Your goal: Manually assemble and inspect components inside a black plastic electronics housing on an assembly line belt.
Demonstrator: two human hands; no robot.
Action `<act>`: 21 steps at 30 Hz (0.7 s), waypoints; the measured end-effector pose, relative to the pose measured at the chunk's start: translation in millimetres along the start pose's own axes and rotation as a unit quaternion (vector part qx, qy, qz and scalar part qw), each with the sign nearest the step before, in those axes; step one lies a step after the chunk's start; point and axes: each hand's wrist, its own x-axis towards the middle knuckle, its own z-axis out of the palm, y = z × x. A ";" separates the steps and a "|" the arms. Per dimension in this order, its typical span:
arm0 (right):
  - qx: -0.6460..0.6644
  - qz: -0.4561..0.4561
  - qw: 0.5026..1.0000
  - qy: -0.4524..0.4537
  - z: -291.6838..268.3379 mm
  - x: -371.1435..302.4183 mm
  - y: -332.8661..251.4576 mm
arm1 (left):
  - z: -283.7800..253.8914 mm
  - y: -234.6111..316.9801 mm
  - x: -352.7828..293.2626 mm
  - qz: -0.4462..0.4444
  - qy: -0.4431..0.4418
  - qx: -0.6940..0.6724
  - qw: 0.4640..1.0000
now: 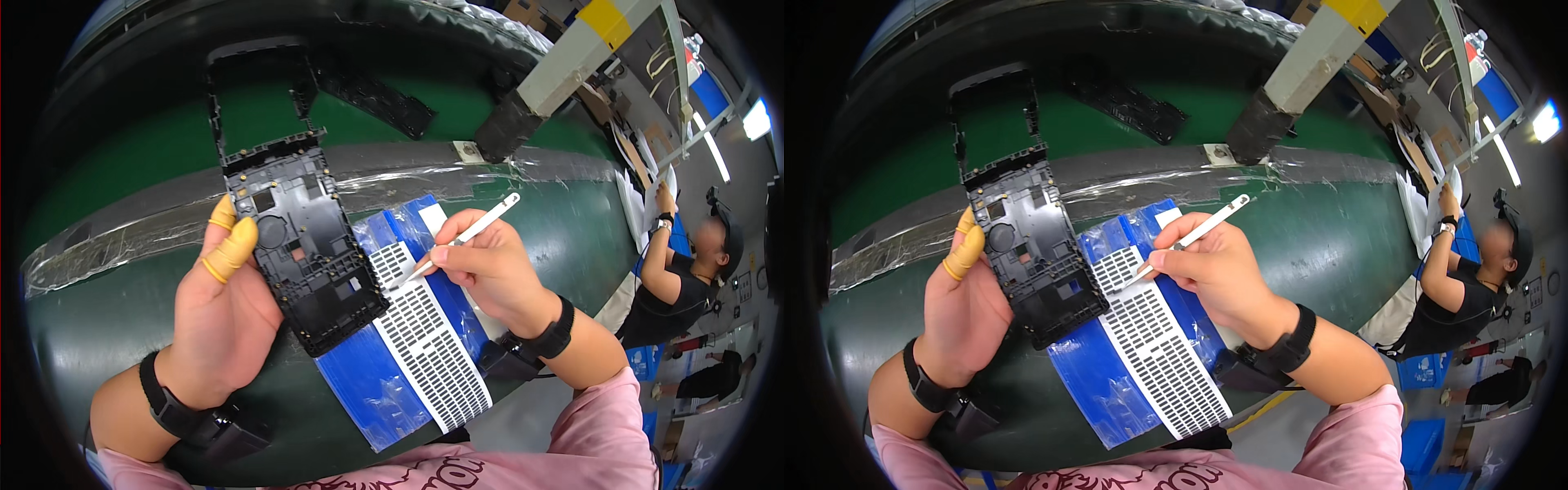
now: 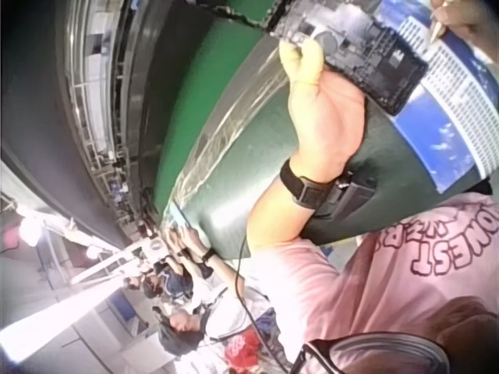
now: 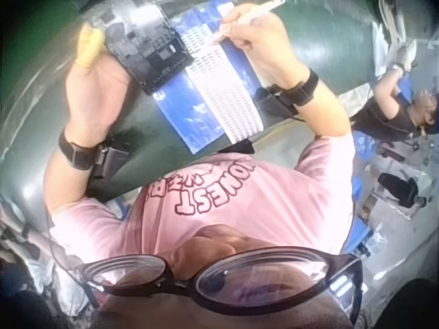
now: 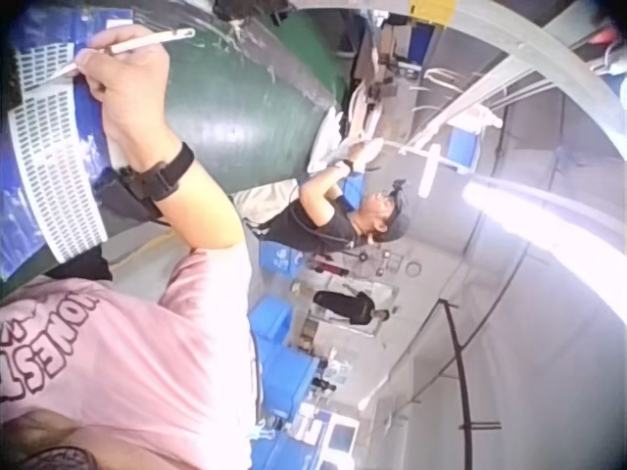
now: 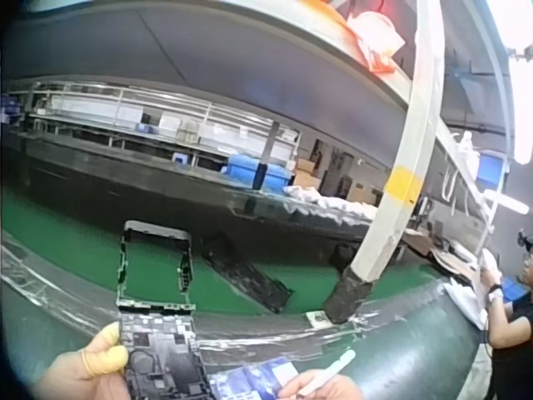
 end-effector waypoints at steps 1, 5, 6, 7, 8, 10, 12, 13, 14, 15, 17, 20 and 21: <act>-0.002 0.000 1.000 -0.006 4.1 -1.7 -5.4 | -1.2 0.7 -0.9 -0.004 -0.008 0.001 1.000; 0.050 -0.029 0.997 -0.046 29.3 -8.1 -31.0 | -0.8 1.6 -6.5 -0.027 -0.004 -0.005 1.000; 0.057 -0.061 0.995 -0.056 37.0 -10.4 -37.7 | -0.9 0.5 -6.4 -0.028 -0.005 -0.002 1.000; 0.065 -0.093 0.991 -0.067 42.4 -11.0 -39.7 | -0.3 0.1 -7.8 -0.022 -0.005 -0.004 1.000; 0.091 -0.136 0.981 -0.099 48.4 -8.8 -34.3 | 0.3 -0.5 -9.9 -0.035 -0.008 -0.016 0.999; 0.077 -0.157 0.978 -0.110 59.8 -7.2 -23.5 | 5.3 2.2 -14.4 -0.070 -0.022 -0.076 0.994; 0.048 -0.127 0.986 -0.099 62.7 -5.3 -14.1 | 7.6 1.5 -17.2 -0.070 -0.031 -0.078 0.994; 0.049 -0.124 0.986 -0.100 62.8 -5.2 -13.2 | 7.7 0.9 -18.4 -0.073 -0.041 -0.080 0.993; 0.073 -0.108 0.986 -0.100 62.4 -5.5 -12.7 | 7.4 0.5 -19.4 -0.075 -0.042 -0.082 0.993; 0.095 -0.092 0.986 -0.102 61.2 -5.3 -13.0 | 8.4 -0.3 -19.7 -0.075 -0.040 -0.084 0.993; 0.096 -0.106 0.985 -0.098 60.5 -5.3 -10.2 | 10.8 -2.2 -20.2 -0.072 -0.047 -0.047 0.995; 0.086 -0.111 0.986 -0.085 59.2 -4.6 -6.5 | 11.3 -4.1 -20.4 -0.072 -0.041 -0.047 0.995; 0.087 -0.111 0.986 -0.086 58.9 -5.1 -6.5 | 10.9 -4.6 -20.4 -0.073 -0.041 -0.047 0.995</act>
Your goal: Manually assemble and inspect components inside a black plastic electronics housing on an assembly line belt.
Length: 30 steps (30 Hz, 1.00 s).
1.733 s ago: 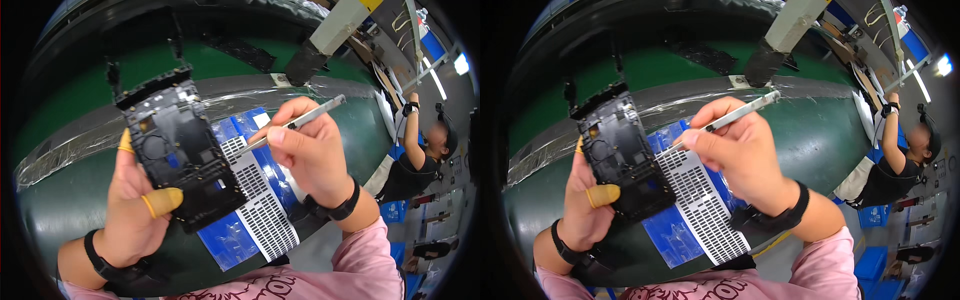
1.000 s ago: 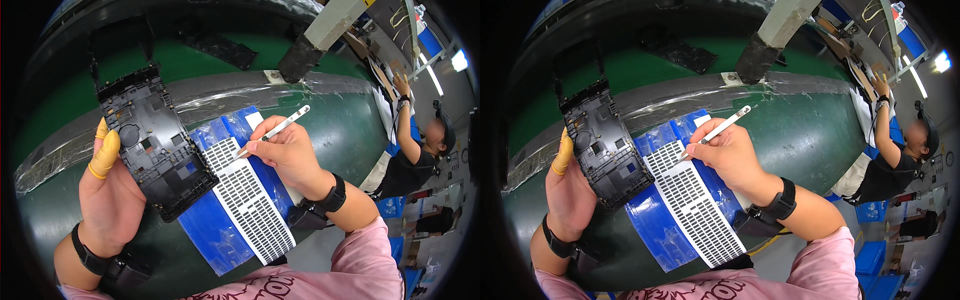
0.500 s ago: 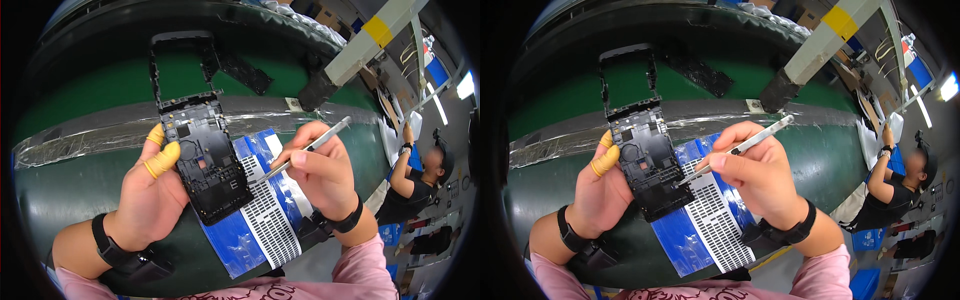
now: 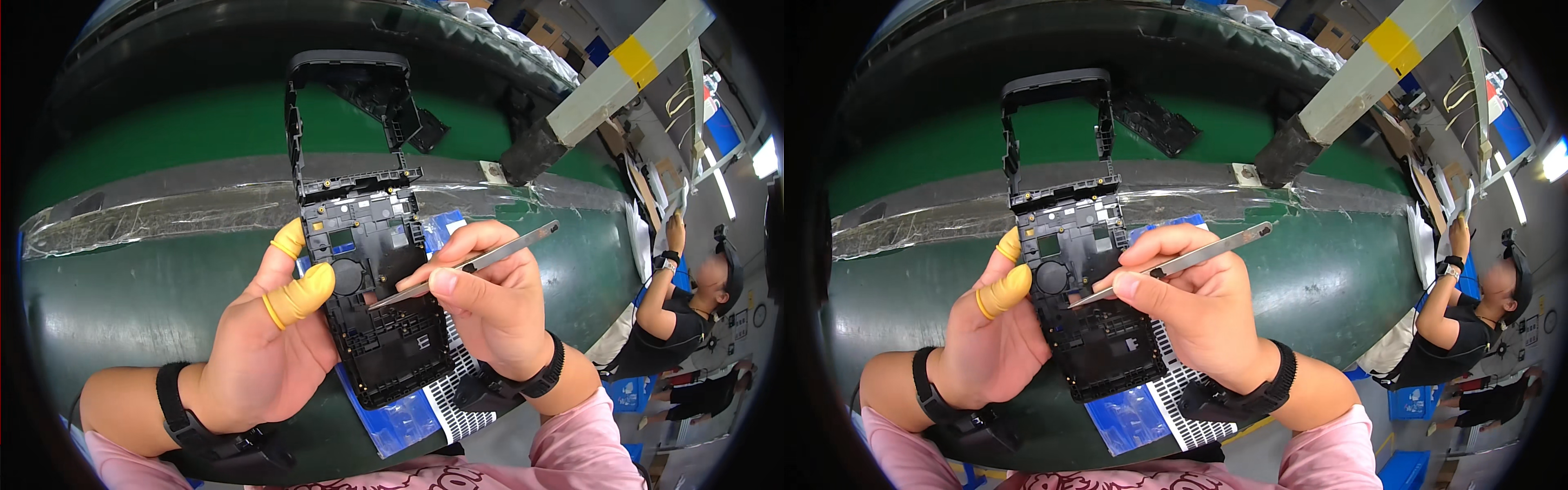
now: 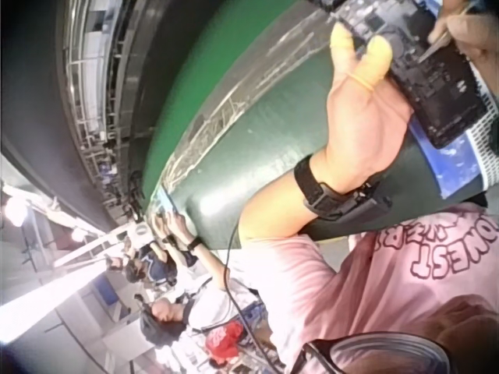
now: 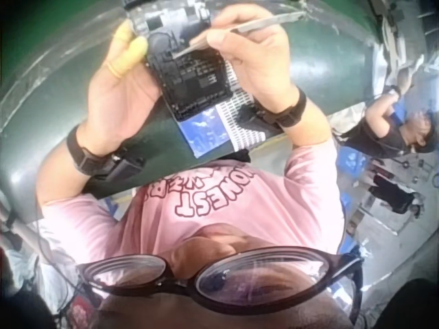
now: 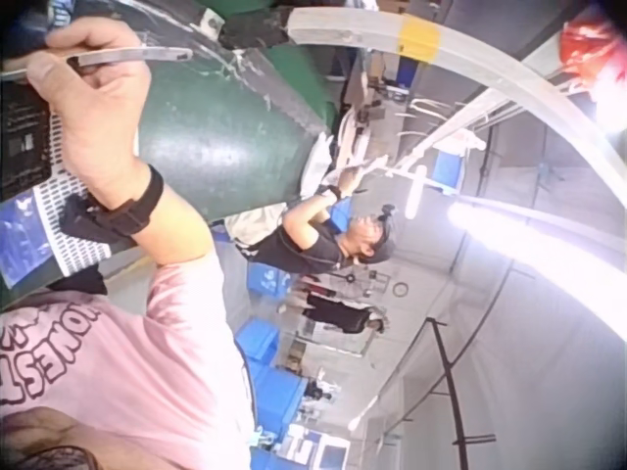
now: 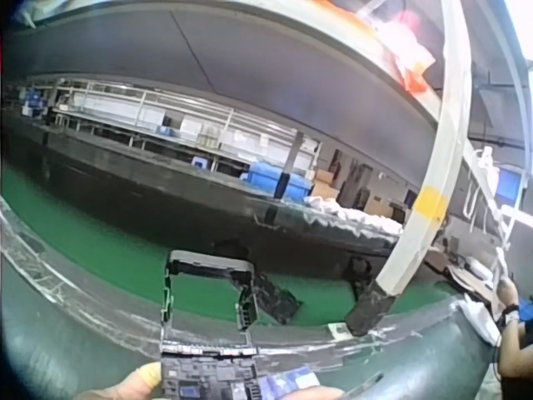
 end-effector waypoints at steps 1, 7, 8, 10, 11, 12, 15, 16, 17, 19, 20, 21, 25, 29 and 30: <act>0.000 0.001 1.000 -0.001 0.0 -0.5 -0.2 | -0.2 -0.3 -0.1 0.001 -0.001 -0.001 1.000; 0.001 0.005 1.000 0.003 0.6 -1.7 1.4 | -0.4 -0.6 -2.0 0.002 0.000 0.001 1.000; 0.001 0.005 1.000 0.003 1.3 -1.5 1.7 | -1.0 -0.5 -2.1 0.003 -0.002 0.002 1.000; 0.015 0.004 1.000 0.004 1.6 -3.4 0.9 | 0.7 -1.4 -2.9 0.004 -0.003 0.002 1.000; 0.016 0.004 1.000 0.005 1.2 -4.2 0.6 | 1.4 -1.9 -3.3 0.004 -0.003 0.000 1.000; 0.012 0.004 1.000 0.002 1.1 -3.7 0.6 | 0.6 -1.9 -3.3 0.004 -0.003 0.000 1.000; 0.011 0.006 1.000 0.004 1.8 -3.4 1.4 | -1.3 -2.4 -3.0 0.006 -0.004 -0.002 1.000; 0.014 0.008 1.000 0.008 2.1 -3.4 1.5 | -1.2 -2.5 -3.0 0.009 -0.005 -0.001 1.000; 0.014 0.009 1.000 0.009 2.0 -3.4 1.4 | -1.2 -2.7 -3.0 0.012 -0.005 -0.001 1.000; 0.016 0.004 1.000 0.001 1.2 -3.6 0.6 | -0.6 -2.1 -3.1 0.012 -0.009 -0.002 1.000; 0.015 0.005 1.000 0.003 1.1 -3.8 0.6 | -0.1 -2.0 -3.4 0.012 -0.012 -0.003 1.000; 0.013 0.005 1.000 0.001 0.9 -2.8 0.6 | 0.4 -1.9 -3.1 0.012 -0.012 -0.003 1.000; -0.020 0.011 0.998 0.053 9.5 -1.2 0.0 | 0.4 -2.3 -2.7 0.019 -0.002 -0.007 1.000; -0.027 0.010 0.998 0.050 8.7 -1.3 1.0 | -0.8 -2.5 -1.9 0.021 -0.005 -0.002 1.000; -0.030 0.009 0.998 0.050 8.6 -1.4 0.9 | -0.6 -2.6 -1.9 0.021 -0.005 -0.002 1.000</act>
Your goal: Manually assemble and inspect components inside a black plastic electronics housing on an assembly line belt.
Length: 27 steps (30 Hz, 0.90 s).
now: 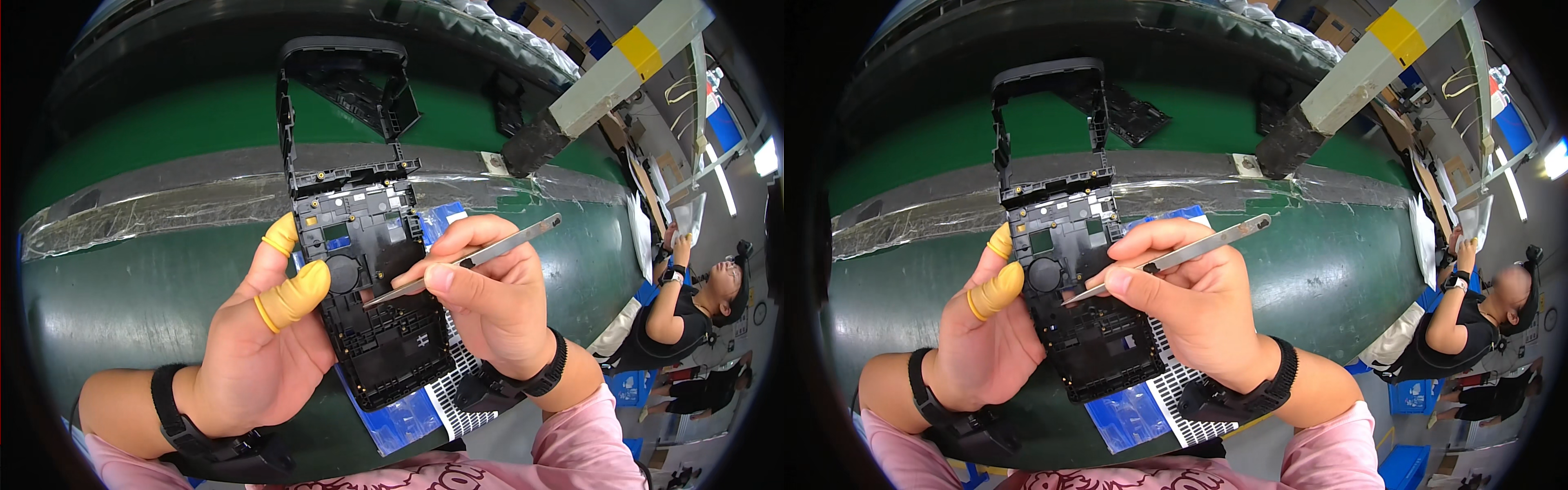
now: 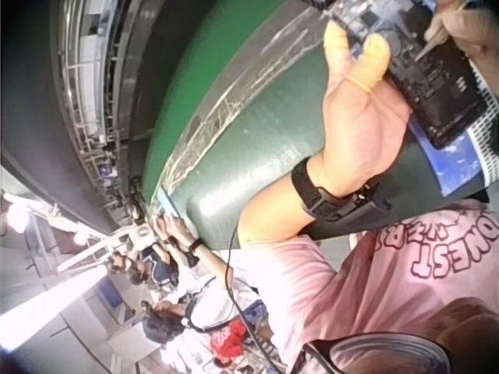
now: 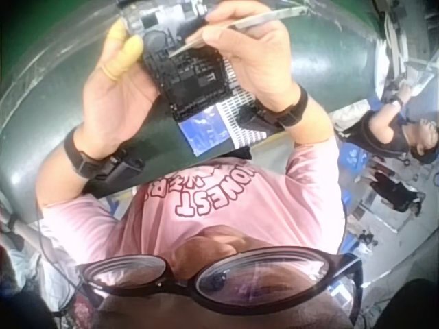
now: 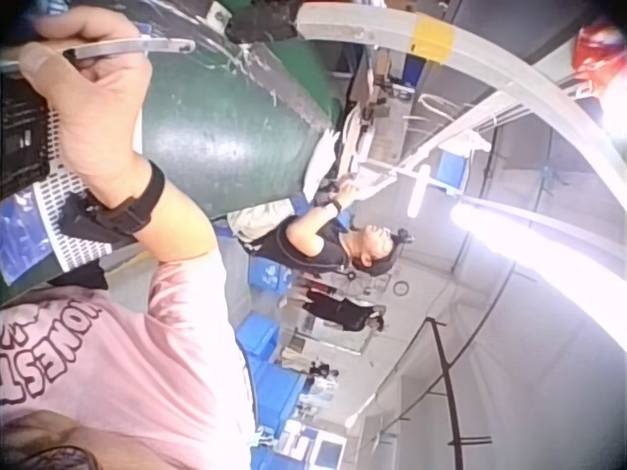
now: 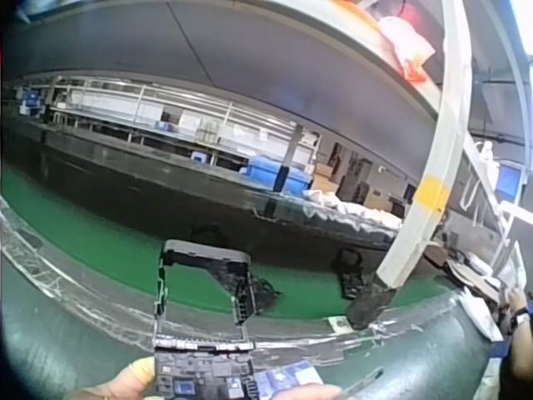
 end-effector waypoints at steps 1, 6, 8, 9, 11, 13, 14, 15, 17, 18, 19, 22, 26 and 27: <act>-0.003 0.000 1.000 0.000 -0.2 -0.1 0.0 | 0.4 -0.1 -0.1 -0.001 0.003 0.000 1.000; 0.020 -0.001 1.000 -0.021 -1.8 -0.3 0.8 | 0.0 -0.8 -0.3 -0.002 0.005 0.002 1.000; 0.000 0.000 1.000 0.003 1.1 -1.0 0.2 | 0.4 -0.5 -0.5 -0.005 0.011 0.002 1.000; 0.000 -0.002 1.000 0.002 1.3 -1.0 0.5 | 0.4 -0.3 -0.8 -0.005 0.012 0.002 1.000; 0.000 -0.004 1.000 0.002 1.2 -1.0 1.4 | 0.3 -0.2 -1.3 -0.002 0.011 0.003 1.000; -0.003 -0.002 1.000 0.000 0.4 -1.3 1.5 | 0.4 -0.9 -0.9 -0.002 0.011 0.002 1.000; -0.003 -0.002 1.000 0.001 -1.4 -1.5 1.8 | 0.4 -1.1 -0.8 -0.002 0.011 0.002 1.000; 0.010 0.003 1.000 -0.016 -4.3 -1.5 2.4 | 0.4 -1.3 -0.6 -0.002 0.011 0.002 1.000; 0.023 0.008 0.999 -0.033 -6.2 -1.6 3.0 | 0.6 -1.5 -0.2 -0.002 0.016 0.004 1.000; 0.020 0.007 0.999 -0.030 -6.0 -1.6 3.1 | 0.5 -1.3 -0.3 -0.002 0.016 0.004 1.000; 0.017 0.006 0.999 -0.028 -5.9 -1.6 3.1 | 0.4 -1.0 -0.3 -0.006 0.016 0.001 1.000; 0.024 0.007 0.999 -0.023 -4.9 -2.1 2.9 | 1.6 -0.6 -0.6 -0.008 0.022 0.013 1.000; 0.048 -0.031 0.998 -0.024 -5.6 0.3 3.8 | 3.1 3.1 -0.7 -0.011 0.035 0.028 0.999; 0.065 -0.024 0.997 -0.024 -7.7 0.6 0.3 | 2.9 4.4 -1.0 -0.007 0.037 0.029 0.999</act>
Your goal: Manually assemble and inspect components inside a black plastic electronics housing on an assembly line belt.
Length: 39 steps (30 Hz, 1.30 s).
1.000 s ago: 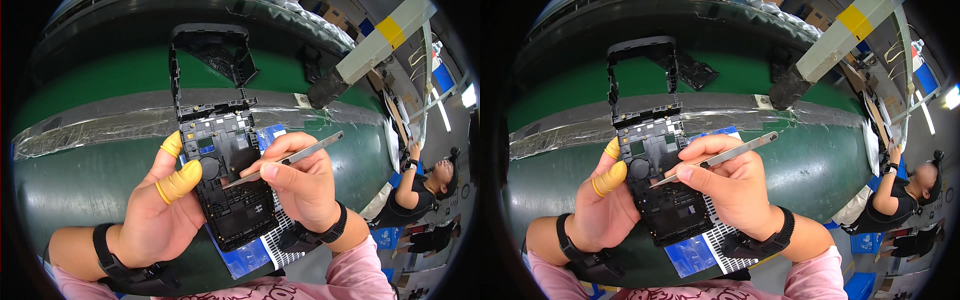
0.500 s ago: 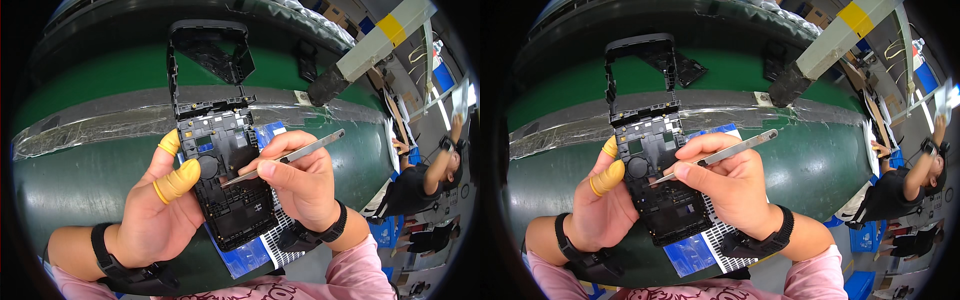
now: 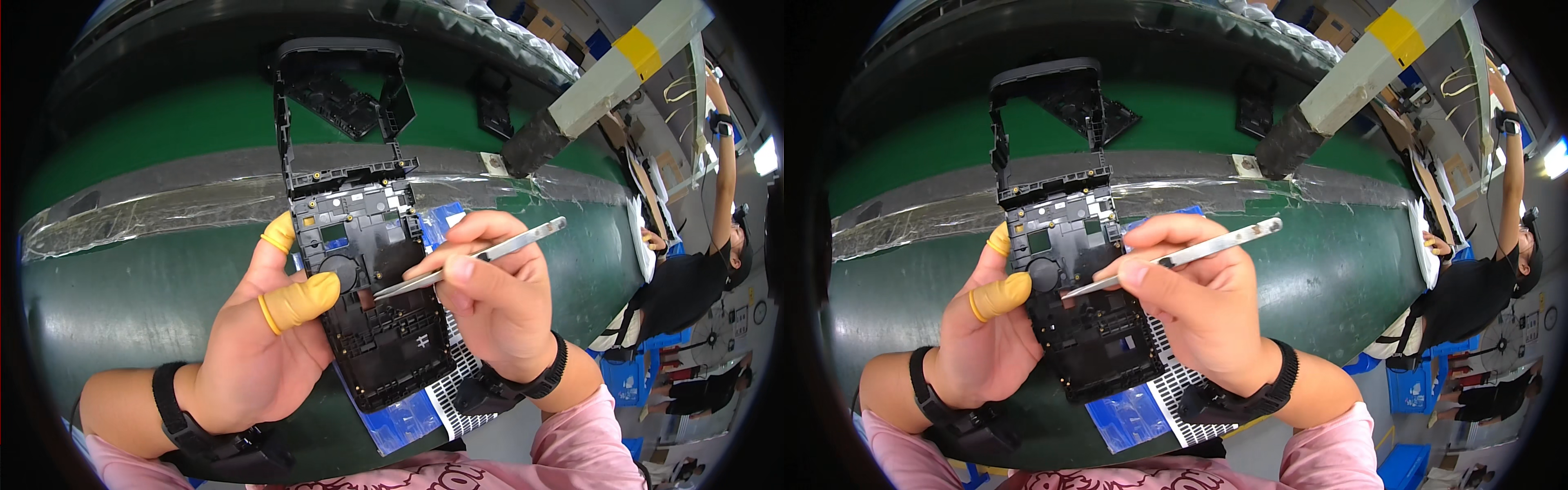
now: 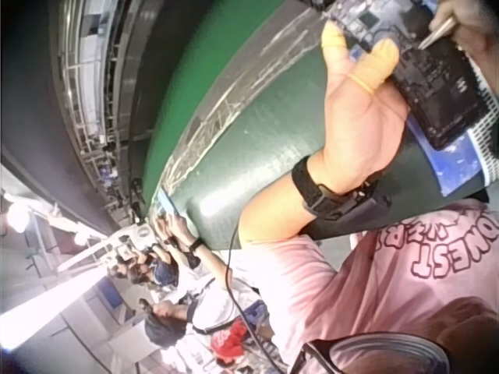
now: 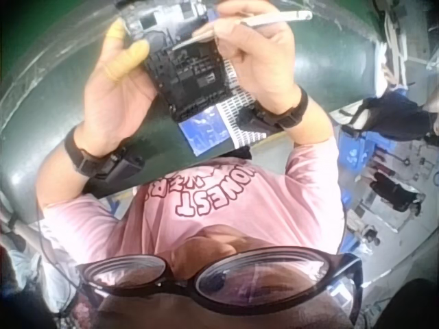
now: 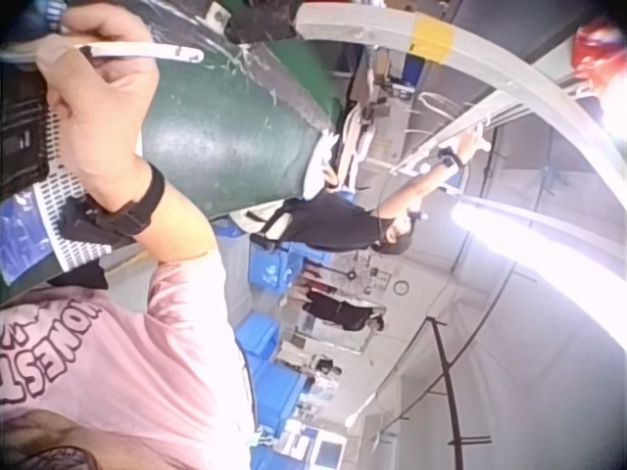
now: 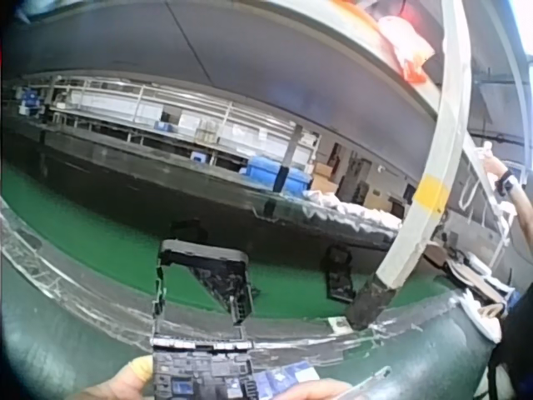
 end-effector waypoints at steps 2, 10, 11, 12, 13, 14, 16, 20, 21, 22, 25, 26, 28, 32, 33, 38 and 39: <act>-0.010 -0.003 1.000 0.028 0.8 2.4 -7.1 | -0.8 2.3 0.6 -0.005 -0.003 -0.012 1.000; -0.091 -0.094 0.986 0.104 -33.8 -1.1 -66.1 | -39.7 38.5 43.5 0.111 0.094 0.161 0.976; -0.102 -0.093 0.985 0.107 -37.9 -3.6 -69.0 | -45.3 57.6 57.3 0.154 0.130 0.181 0.963; -0.098 -0.083 0.987 0.096 -41.0 -4.2 -67.8 | -54.6 78.8 70.3 0.170 0.140 0.212 0.952; -0.094 -0.074 0.989 0.086 -42.3 -5.0 -65.0 | -68.3 104.9 84.5 0.186 0.149 0.244 0.940; -0.080 -0.057 0.993 0.069 -38.9 -3.2 -57.8 | -102.5 136.8 103.8 0.187 0.147 0.295 0.926; -0.073 -0.012 0.997 0.033 -40.7 3.2 -41.7 | -144.5 183.2 127.8 0.133 0.277 0.447 0.840; -0.096 0.105 0.989 0.031 -35.0 7.4 -25.2 | -127.7 176.8 151.1 0.251 0.356 0.872 0.223; -0.098 0.107 0.989 0.039 -36.9 8.3 -23.6 | -105.3 160.4 157.8 0.243 0.294 0.902 0.201; -0.097 0.117 0.988 0.041 -38.6 7.4 -23.1 | -89.4 147.8 172.9 0.121 0.250 0.880 0.386; -0.095 0.121 0.987 0.050 -42.4 4.6 -15.5 | -44.0 102.0 189.2 -0.100 0.175 0.826 0.527; -0.126 0.115 0.984 0.043 -46.0 3.7 -12.9 | -52.5 99.8 196.3 -0.100 0.177 0.825 0.527; -0.165 0.099 0.980 0.043 -47.8 0.2 -6.8 | -55.2 94.1 200.5 0.004 0.199 0.767 0.610; -0.153 0.081 0.984 0.046 -53.5 1.0 4.3 | -76.5 115.0 191.5 0.112 0.253 0.614 0.739; -0.148 0.078 0.985 0.041 -48.7 1.3 6.2 | -98.5 137.3 193.8 0.158 0.228 0.595 0.754; -0.140 0.076 0.986 0.045 -57.0 -0.5 6.9 | -52.6 104.4 139.8 0.215 0.079 0.310 0.923; -0.141 0.077 0.986 0.046 -58.9 -0.2 7.3 | -40.9 89.9 123.2 0.208 0.044 0.274 0.938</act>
